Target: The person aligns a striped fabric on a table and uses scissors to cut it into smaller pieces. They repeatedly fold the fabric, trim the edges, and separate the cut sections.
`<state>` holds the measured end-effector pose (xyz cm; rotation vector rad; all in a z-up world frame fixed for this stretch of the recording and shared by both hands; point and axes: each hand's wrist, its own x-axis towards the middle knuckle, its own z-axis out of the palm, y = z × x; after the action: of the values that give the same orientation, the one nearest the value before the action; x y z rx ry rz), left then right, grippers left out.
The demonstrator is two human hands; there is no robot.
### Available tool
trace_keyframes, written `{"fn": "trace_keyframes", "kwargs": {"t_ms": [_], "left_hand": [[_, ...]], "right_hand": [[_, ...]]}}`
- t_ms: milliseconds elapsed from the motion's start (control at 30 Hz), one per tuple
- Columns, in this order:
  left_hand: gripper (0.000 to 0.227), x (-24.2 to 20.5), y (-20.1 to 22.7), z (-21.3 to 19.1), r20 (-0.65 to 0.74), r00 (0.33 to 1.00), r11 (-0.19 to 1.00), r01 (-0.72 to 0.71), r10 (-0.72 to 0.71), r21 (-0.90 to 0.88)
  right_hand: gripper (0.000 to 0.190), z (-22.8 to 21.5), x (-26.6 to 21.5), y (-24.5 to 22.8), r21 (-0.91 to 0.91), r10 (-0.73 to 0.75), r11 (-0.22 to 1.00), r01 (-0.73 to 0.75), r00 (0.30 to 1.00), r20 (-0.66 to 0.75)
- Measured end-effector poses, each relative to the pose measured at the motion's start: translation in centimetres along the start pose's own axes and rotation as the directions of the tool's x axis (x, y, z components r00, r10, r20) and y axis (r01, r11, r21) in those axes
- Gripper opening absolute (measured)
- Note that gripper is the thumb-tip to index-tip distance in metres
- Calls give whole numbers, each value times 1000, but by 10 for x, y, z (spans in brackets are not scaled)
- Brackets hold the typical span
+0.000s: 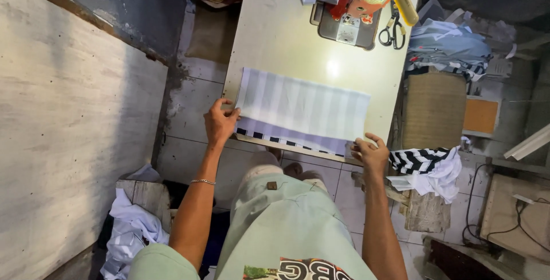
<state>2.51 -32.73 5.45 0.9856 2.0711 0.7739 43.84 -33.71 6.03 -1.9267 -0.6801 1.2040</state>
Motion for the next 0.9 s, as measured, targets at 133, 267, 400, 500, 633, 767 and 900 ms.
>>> {"fn": "trace_keyframes", "kwargs": {"t_ms": [133,267,400,500,633,767,900], "left_hand": [[26,-7,4,-13,-26,1000,999,-13,12,-37],[26,-4,-26,-4,7,1000,1000,13,-13,22],[28,0,-47,5,13,999,996,35,-36,86],[28,1,-51,6,0,999,995,35,-35,93],[28,-14,-19,-11,-6,999,999,38,-38,38],[26,-9,-37,-7,-12,1000,999,5,-4,37],[30,2,-60,3,-15,1000,997,-20,22,81]], "right_hand": [[49,-7,-21,-29,20,-31,999,31,999,33],[50,-5,1,20,28,13,999,-15,999,47],[49,-1,7,45,21,31,999,-32,999,35],[50,-2,10,45,11,14,1000,-14,999,34],[51,-5,-12,1,14,-26,1000,25,999,24],[52,-11,2,25,7,-38,999,37,998,42],[52,-7,13,52,-64,20,998,-18,999,36]]}}
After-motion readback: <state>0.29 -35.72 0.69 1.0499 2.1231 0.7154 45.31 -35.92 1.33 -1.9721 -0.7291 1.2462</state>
